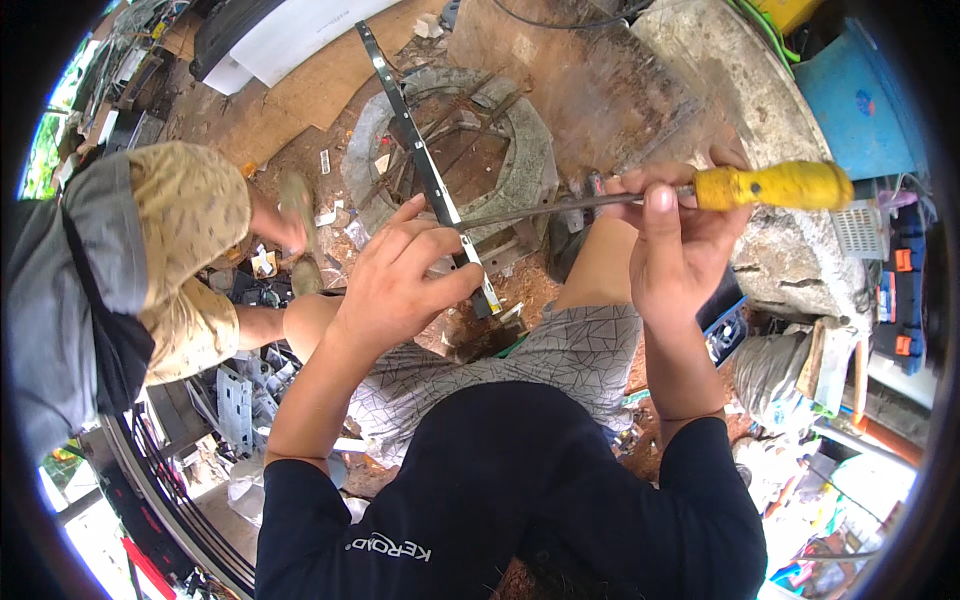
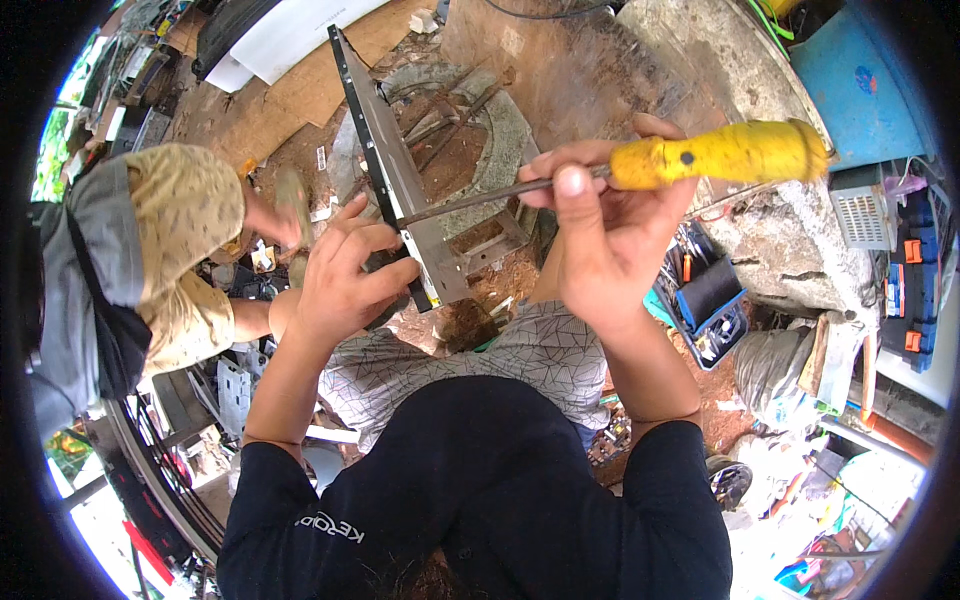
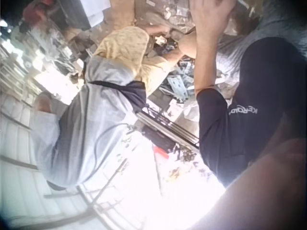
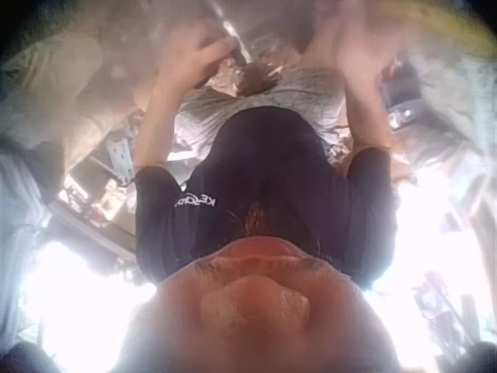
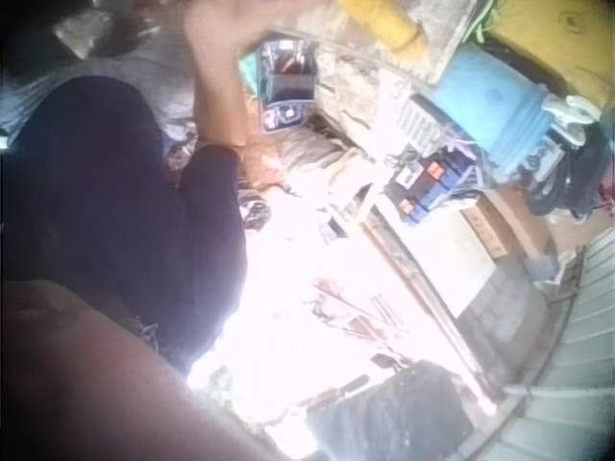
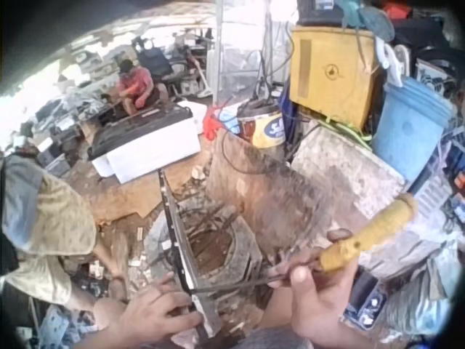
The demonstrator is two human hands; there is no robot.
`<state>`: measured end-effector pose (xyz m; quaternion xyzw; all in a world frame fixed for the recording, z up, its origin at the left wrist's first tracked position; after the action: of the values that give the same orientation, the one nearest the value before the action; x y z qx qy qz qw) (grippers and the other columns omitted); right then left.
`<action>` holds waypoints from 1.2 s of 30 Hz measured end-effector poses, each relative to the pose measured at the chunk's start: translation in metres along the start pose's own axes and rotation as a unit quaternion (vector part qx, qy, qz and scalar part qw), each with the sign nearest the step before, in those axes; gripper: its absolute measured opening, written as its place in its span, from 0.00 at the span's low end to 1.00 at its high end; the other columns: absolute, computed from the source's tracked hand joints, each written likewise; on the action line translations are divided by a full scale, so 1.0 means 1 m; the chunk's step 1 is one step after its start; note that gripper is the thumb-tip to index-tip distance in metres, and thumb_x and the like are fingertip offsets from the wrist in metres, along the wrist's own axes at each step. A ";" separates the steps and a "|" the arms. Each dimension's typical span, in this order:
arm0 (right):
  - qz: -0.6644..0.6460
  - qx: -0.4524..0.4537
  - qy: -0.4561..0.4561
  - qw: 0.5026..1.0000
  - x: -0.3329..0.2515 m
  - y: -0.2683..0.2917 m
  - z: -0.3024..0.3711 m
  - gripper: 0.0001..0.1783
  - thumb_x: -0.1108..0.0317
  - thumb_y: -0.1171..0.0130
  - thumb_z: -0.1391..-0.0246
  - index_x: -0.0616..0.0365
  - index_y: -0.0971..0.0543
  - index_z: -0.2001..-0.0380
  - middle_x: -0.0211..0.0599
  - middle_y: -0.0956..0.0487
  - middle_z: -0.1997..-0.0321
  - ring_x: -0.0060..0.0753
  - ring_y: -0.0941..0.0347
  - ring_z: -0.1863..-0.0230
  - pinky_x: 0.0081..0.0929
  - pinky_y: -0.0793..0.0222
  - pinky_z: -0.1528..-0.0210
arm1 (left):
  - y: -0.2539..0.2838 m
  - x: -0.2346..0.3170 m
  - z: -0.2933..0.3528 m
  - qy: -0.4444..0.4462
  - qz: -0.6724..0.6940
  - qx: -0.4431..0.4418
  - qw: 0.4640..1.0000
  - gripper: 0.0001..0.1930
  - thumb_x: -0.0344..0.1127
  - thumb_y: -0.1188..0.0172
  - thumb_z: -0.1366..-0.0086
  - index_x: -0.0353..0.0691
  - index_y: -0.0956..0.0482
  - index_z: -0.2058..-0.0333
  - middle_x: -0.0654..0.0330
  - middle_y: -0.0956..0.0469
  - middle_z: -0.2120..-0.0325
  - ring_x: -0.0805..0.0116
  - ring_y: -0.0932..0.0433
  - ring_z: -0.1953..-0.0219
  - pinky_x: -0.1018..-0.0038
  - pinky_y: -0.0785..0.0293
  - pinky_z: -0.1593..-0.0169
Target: The person uses a screwdriver to remove screws from the metal frame of an electronic panel and pries the components apart by hand.
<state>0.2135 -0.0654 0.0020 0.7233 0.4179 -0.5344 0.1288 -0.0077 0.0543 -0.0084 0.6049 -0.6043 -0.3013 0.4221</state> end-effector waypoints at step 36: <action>-0.132 0.085 -0.048 0.986 0.079 0.002 -0.029 0.27 0.71 0.43 0.33 0.51 0.43 0.37 0.46 0.21 0.55 0.42 0.18 0.55 0.34 0.14 0.56 | -0.002 -0.014 0.006 -0.067 0.036 0.015 0.997 0.12 0.38 0.39 0.48 0.53 0.23 0.62 0.63 0.22 0.56 0.58 0.21 0.47 0.54 0.21 0.40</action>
<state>0.2404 -0.0111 -0.0563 0.6434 0.4563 -0.6145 0.0150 -0.0132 0.0666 -0.0152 0.5670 -0.6573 -0.3168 0.3821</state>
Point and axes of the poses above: each hand's wrist, its own z-axis away from the middle knuckle, its own y-axis out of the back of the hand, x = y × z, the point moved 3 cm from there along -z, towards the middle knuckle
